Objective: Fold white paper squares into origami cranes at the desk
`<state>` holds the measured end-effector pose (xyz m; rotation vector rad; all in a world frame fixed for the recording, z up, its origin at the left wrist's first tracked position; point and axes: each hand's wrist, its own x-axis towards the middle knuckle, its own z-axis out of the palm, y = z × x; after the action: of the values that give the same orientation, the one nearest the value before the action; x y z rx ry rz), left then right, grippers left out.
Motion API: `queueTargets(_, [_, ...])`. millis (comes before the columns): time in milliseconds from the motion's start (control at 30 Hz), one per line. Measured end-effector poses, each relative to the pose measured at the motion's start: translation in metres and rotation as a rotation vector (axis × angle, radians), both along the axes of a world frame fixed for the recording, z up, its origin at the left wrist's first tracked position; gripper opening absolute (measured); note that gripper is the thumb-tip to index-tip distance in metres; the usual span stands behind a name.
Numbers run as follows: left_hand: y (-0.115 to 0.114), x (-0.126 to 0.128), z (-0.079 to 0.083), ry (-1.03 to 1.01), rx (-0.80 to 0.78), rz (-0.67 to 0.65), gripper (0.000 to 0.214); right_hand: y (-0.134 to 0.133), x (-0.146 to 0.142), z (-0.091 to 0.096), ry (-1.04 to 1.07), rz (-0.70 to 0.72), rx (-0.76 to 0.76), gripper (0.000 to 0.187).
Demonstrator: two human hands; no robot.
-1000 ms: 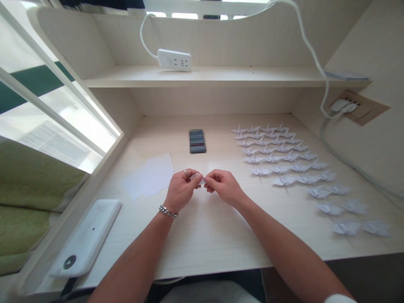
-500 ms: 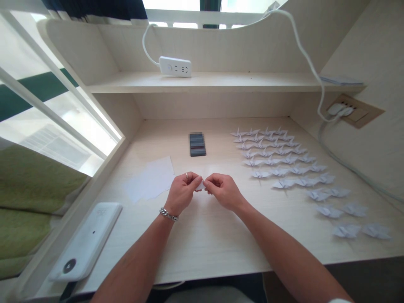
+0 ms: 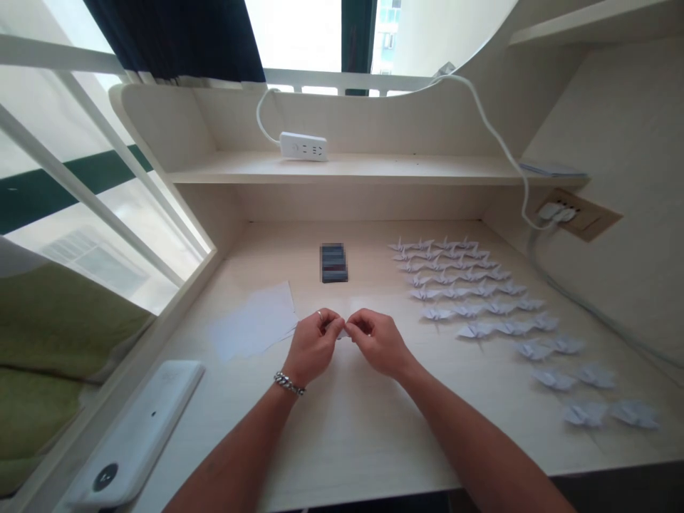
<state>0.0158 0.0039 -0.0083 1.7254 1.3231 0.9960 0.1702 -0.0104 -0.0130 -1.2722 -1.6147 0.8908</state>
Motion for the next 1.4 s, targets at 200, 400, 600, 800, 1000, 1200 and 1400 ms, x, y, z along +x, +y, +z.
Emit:
queueTargets(200, [0.0,0.002,0.002,-0.097,-0.005,0.047,0.022,0.002,0.0,0.0,0.112,0.057,-0.081,0.017])
queueTargets(400, [0.001,-0.002,0.002,-0.13,-0.065,-0.041,0.023,0.002,0.003,0.0,0.037,0.006,-0.023,0.018])
queueTargets(600, [0.002,-0.003,0.005,-0.157,-0.053,0.05,0.023,0.005,0.003,-0.005,0.176,0.037,-0.102,0.016])
queueTargets(800, [0.003,-0.003,0.004,-0.18,-0.074,0.032,0.024,0.007,0.006,-0.006,0.303,0.098,-0.141,0.019])
queueTargets(1000, [0.002,-0.003,0.007,-0.22,-0.1,0.049,0.024,0.007,0.008,-0.004,0.245,0.074,-0.133,0.019])
queueTargets(1200, [0.002,-0.002,0.008,-0.32,-0.137,0.041,0.024,0.007,0.009,-0.003,0.207,0.048,-0.101,0.016])
queueTargets(1400, [-0.001,0.0,0.005,-0.166,-0.073,-0.001,0.021,0.006,0.01,0.001,0.085,0.089,-0.099,0.015])
